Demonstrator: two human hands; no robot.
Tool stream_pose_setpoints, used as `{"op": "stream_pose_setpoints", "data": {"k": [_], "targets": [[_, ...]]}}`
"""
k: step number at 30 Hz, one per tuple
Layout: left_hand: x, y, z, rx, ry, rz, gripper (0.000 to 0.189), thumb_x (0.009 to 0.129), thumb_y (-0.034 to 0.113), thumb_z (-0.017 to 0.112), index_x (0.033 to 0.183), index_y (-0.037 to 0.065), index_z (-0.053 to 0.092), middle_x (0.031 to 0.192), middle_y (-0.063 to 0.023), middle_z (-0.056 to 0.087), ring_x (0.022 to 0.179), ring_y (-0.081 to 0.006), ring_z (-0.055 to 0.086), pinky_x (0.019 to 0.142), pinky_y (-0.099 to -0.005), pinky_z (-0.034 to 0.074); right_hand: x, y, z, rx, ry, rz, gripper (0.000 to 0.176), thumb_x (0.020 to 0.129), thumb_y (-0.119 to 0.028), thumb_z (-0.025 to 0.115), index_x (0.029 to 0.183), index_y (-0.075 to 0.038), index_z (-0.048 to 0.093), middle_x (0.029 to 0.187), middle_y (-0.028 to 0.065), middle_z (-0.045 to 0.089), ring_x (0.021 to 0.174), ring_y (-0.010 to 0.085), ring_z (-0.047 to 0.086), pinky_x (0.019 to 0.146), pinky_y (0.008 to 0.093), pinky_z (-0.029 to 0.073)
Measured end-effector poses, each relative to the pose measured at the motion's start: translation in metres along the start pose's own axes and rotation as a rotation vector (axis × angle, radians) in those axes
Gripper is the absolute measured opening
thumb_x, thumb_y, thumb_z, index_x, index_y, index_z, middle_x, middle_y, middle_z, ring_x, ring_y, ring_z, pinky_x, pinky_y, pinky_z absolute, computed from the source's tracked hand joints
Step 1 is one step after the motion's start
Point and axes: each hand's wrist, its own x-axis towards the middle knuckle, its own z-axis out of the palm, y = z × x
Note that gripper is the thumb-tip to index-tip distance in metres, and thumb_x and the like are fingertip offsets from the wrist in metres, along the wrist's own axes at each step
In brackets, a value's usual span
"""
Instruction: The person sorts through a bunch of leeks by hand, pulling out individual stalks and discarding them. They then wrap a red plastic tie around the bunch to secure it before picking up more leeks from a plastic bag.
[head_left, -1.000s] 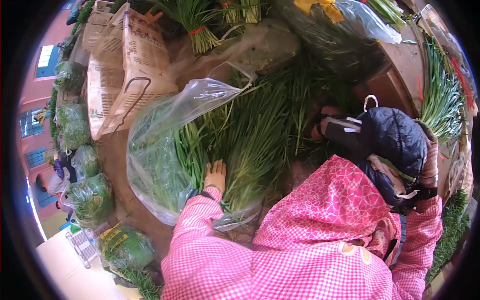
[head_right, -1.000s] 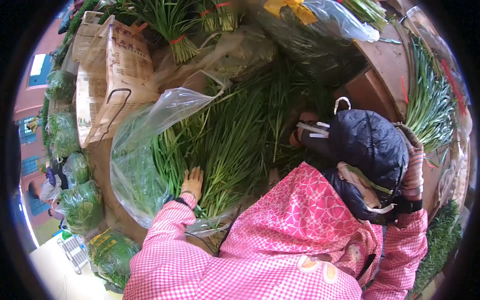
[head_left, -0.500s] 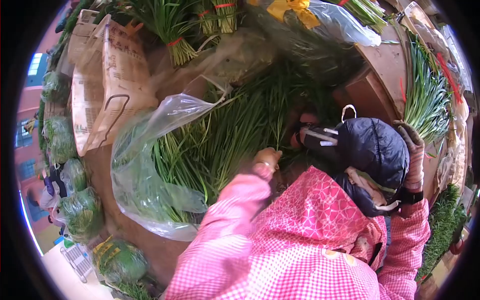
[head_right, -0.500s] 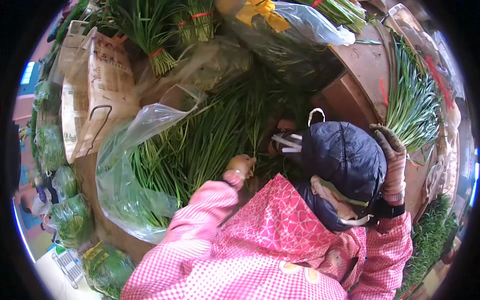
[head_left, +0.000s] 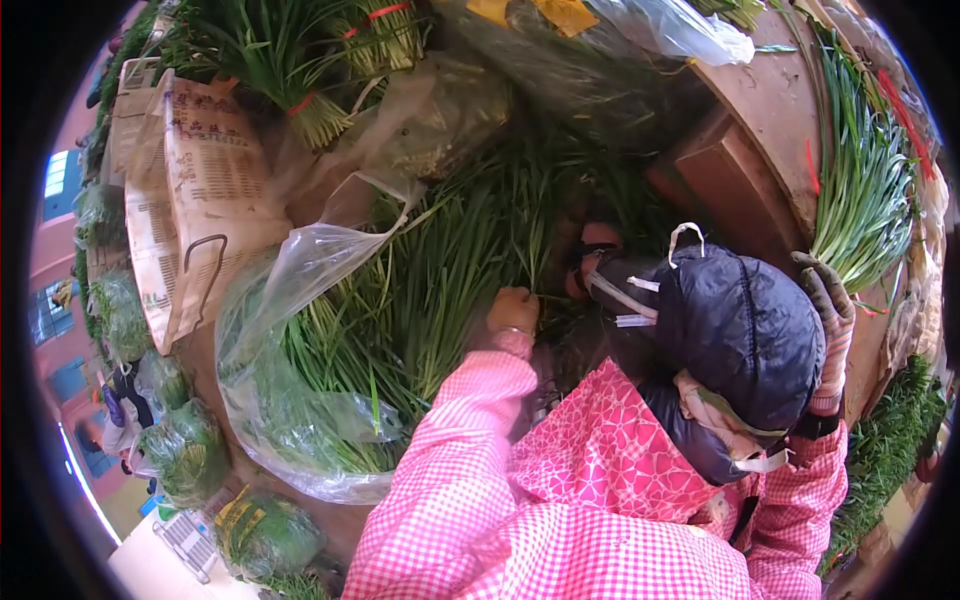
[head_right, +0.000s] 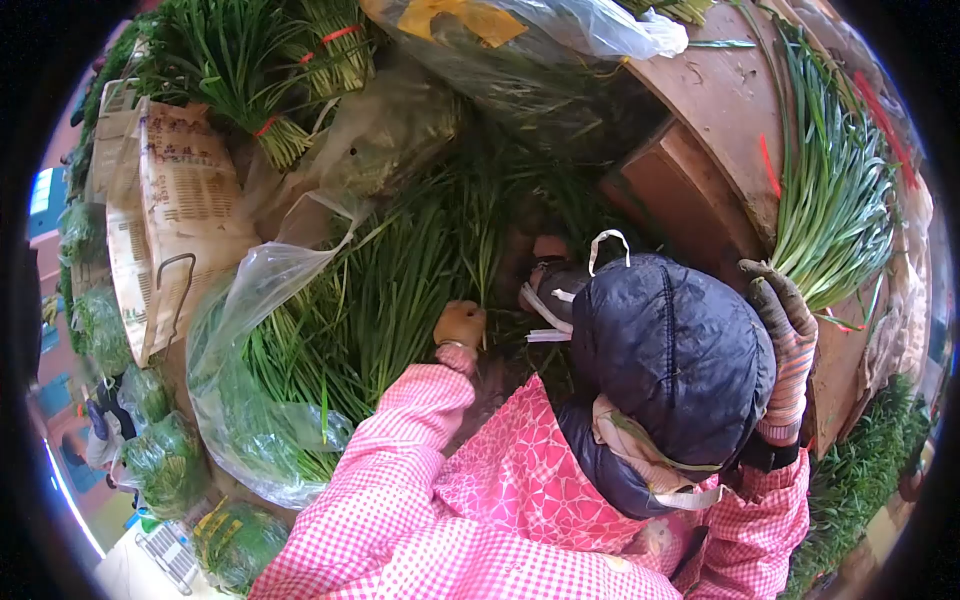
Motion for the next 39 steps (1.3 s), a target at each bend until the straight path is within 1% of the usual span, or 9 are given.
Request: {"op": "stream_pose_setpoints", "data": {"k": [1, 6, 14, 18, 25, 29, 32, 34, 39], "targets": [[-0.003, -0.004, -0.018, -0.088, 0.023, 0.126, 0.024, 0.079, 0.029, 0.054, 0.081, 0.006, 0.062, 0.088, -0.0134, 0.064, 0.077, -0.0301, 0.063, 0.065, -0.0391, 0.051, 0.001, 0.0, 0.0, -0.006, -0.011, 0.021, 0.023, 0.087, -0.006, 0.054, 0.108, -0.002, 0.061, 0.103, 0.0033, 0.062, 0.093, 0.0088, 0.054, 0.084, 0.0223, 0.042], [-0.04, -0.028, -0.131, -1.225, -0.254, -0.491, 0.011, 0.081, 0.015, 0.059, 0.08, 0.005, 0.056, 0.084, -0.0082, 0.063, 0.065, -0.0155, 0.062, 0.047, -0.0252, 0.048, 0.007, -0.005, -0.003, -0.191, -0.07, -0.044, 0.023, 0.086, -0.006, 0.055, 0.107, -0.002, 0.061, 0.097, 0.0021, 0.063, 0.087, 0.0088, 0.056, 0.079, 0.0227, 0.044], [-0.093, -0.179, -0.146, -0.54, -0.389, -0.462, 0.024, 0.075, 0.021, 0.065, 0.087, 0.0, 0.06, 0.075, -0.0096, 0.063, 0.057, -0.0141, 0.059, 0.051, -0.0277, 0.048, -0.006, -0.115, 0.118, -0.683, -0.61, -0.416, 0.024, 0.078, -0.004, 0.058, 0.101, 0.002, 0.061, 0.09, 0.0108, 0.062, 0.082, 0.0189, 0.059, 0.073, 0.0269, 0.045], [-0.116, -0.194, -0.136, 0.177, -0.056, -0.04, 0.02, 0.073, 0.018, 0.062, 0.085, 0.003, 0.062, 0.074, -0.013, 0.062, 0.073, -0.0248, 0.061, 0.065, -0.0367, 0.047, -0.017, -0.112, 0.165, -0.746, -0.869, -0.609, 0.024, 0.076, -0.009, 0.06, 0.098, 0.001, 0.061, 0.09, 0.0155, 0.061, 0.083, 0.0293, 0.059, 0.075, 0.0347, 0.046], [-0.106, -0.148, -0.146, -0.11, 0.172, 0.087, 0.078, 0.076, 0.041, 0.064, 0.137, 0.008, 0.029, 0.135, -0.0191, 0.037, 0.119, -0.0345, 0.042, 0.1, -0.0382, 0.034, -0.017, -0.08, 0.189, -0.777, -0.998, -0.785, 0.023, 0.076, -0.017, 0.068, 0.089, 0.002, 0.062, 0.084, 0.0119, 0.065, 0.074, 0.0254, 0.061, 0.069, 0.0322, 0.048], [-0.082, -0.158, -0.123, -0.373, -0.008, -0.139, 0.089, 0.079, 0.062, 0.048, 0.143, 0.014, 0.011, 0.141, -0.0188, 0.03, 0.131, -0.0346, 0.025, 0.108, -0.04, 0.021, -0.022, -0.076, 0.19, -0.663, -0.891, -0.66, 0.021, 0.076, -0.016, 0.068, 0.085, 0.002, 0.063, 0.083, 0.0119, 0.065, 0.073, 0.0254, 0.06, 0.066, 0.0306, 0.048], [-0.108, -0.183, -0.143, -0.19, -0.278, -0.455, 0.088, 0.079, 0.069, 0.035, 0.143, 0.012, 0.014, 0.135, -0.0216, 0.037, 0.13, -0.0343, 0.027, 0.108, -0.0374, 0.022, -0.013, -0.076, 0.187, -0.893, -0.933, -1.105, 0.021, 0.076, -0.015, 0.067, 0.087, 0.002, 0.062, 0.082, 0.0118, 0.064, 0.072, 0.0256, 0.06, 0.064, 0.0308, 0.048], [-0.125, -0.227, -0.135, -0.039, -0.349, -0.377, 0.095, 0.075, 0.078, 0.02, 0.143, 0.011, 0.013, 0.132, -0.0232, 0.041, 0.128, -0.0367, 0.03, 0.108, -0.0394, 0.021, -0.017, -0.077, 0.189, -0.839, -0.941, -0.917, 0.021, 0.076, -0.015, 0.067, 0.088, 0.002, 0.062, 0.083, 0.0118, 0.064, 0.072, 0.0257, 0.06, 0.064, 0.0312, 0.048], [-0.13, -0.163, -0.157, -0.119, -0.597, -0.416, 0.116, 0.063, 0.081, 0.045, 0.143, 0.01, 0.0, 0.14, -0.0281, 0.023, 0.132, -0.0368, 0.021, 0.106, -0.0422, 0.027, -0.016, -0.073, 0.19, -0.782, -0.958, -0.84, 0.025, 0.075, -0.015, 0.069, 0.09, 0.003, 0.061, 0.086, 0.0126, 0.064, 0.074, 0.0256, 0.061, 0.065, 0.031, 0.048]]}}
